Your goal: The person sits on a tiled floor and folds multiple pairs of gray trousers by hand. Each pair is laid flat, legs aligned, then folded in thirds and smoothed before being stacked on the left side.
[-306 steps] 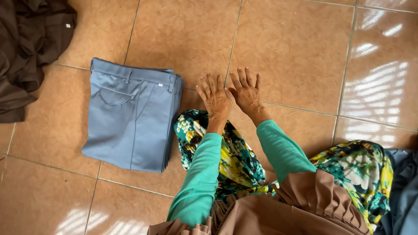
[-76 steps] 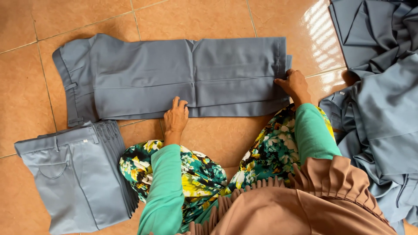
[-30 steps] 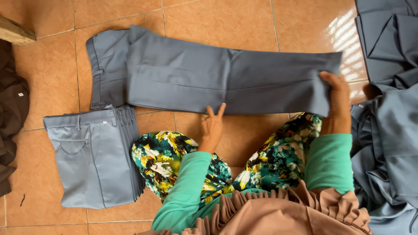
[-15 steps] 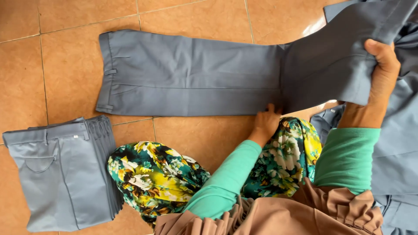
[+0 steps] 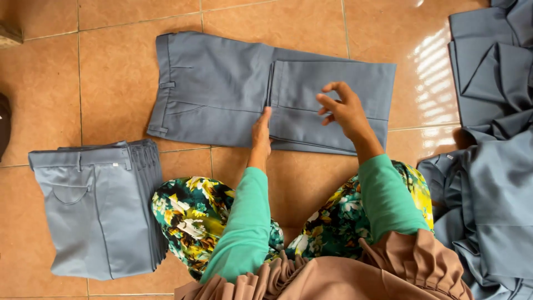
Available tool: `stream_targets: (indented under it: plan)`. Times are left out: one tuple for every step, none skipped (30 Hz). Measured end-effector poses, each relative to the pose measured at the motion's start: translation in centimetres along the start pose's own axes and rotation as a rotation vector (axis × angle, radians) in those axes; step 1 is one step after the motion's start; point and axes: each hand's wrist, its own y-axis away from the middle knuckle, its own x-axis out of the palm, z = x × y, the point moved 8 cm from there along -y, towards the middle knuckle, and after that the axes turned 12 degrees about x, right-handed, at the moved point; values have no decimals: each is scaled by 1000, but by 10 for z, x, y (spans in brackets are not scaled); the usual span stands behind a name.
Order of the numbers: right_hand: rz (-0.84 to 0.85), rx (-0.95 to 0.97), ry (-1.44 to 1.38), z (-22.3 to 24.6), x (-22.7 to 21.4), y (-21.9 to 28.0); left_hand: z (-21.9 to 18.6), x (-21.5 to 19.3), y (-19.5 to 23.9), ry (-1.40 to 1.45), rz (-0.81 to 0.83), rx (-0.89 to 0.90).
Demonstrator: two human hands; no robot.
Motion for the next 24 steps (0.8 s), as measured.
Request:
stream_targets:
  plan:
    - [-71,25,15,-14,-14,-6,12,-3,-32,-234,45,183]
    - [-143,51,31,-29,-30,-11,25,-1,-62,-468,91,366]
    - [-148,52,34,-33,-38,-9,37,-5,-75,-466,96,362]
    - [-192,56,48,-37,-49,-7,41,-7,-86,-602,97,452]
    - [-237,59,61,-41,-61,-4,47,-8,-97,-738,99,543]
    - [-241,61,64,-52,-71,-9,49,-10,-93,-735,103,540]
    - [-285,15,78,-59,-84,-14,46,-14,-88,-806,70,595]
    - [-329,-31,92,-66,-97,-18,43,-16,-83,-876,37,650]
    - [-336,-28,89,-74,-96,-22,30,-10,-57,-880,45,649]
    - [-426,-146,220,-71,-99,-21,9,-5,-29,-985,-30,720]
    - [-518,-265,350,-66,-100,-20,-12,3,0,-1088,-102,796]
    - [-529,-263,347,-70,-88,-25,-20,17,8,-1090,-90,800]
    - [-582,-442,485,-62,-70,-22,-35,43,29,-1209,-62,1042]
    - [-631,-622,625,-56,-49,-18,-46,69,52,-1317,-33,1289]
    - [-641,-617,625,-61,-36,-22,-39,82,49,-1316,-21,1292]
    - [-631,-688,757,-62,-15,-24,-23,106,44,-1373,177,1292]
    - [-618,-762,890,-64,8,-28,-7,128,40,-1422,372,1288]
    - [-627,-759,891,-73,5,-39,-8,135,33,-1420,381,1293]
    - [-543,-513,1033,-98,4,-65,0,139,22,-1527,424,1195]
    - [-451,-261,1158,-126,1,-88,9,142,10,-1631,467,1092]
    - [-453,-251,1158,-119,-16,-89,8,138,-4,-1632,477,1088]
    - [-519,-267,1207,-109,-33,-89,-3,135,-13,-1618,353,1235]
    - [-582,-281,1257,-100,-50,-87,-13,130,-19,-1595,225,1375]
    - [-580,-270,1258,-90,-72,-87,-20,123,-27,-1597,236,1369]
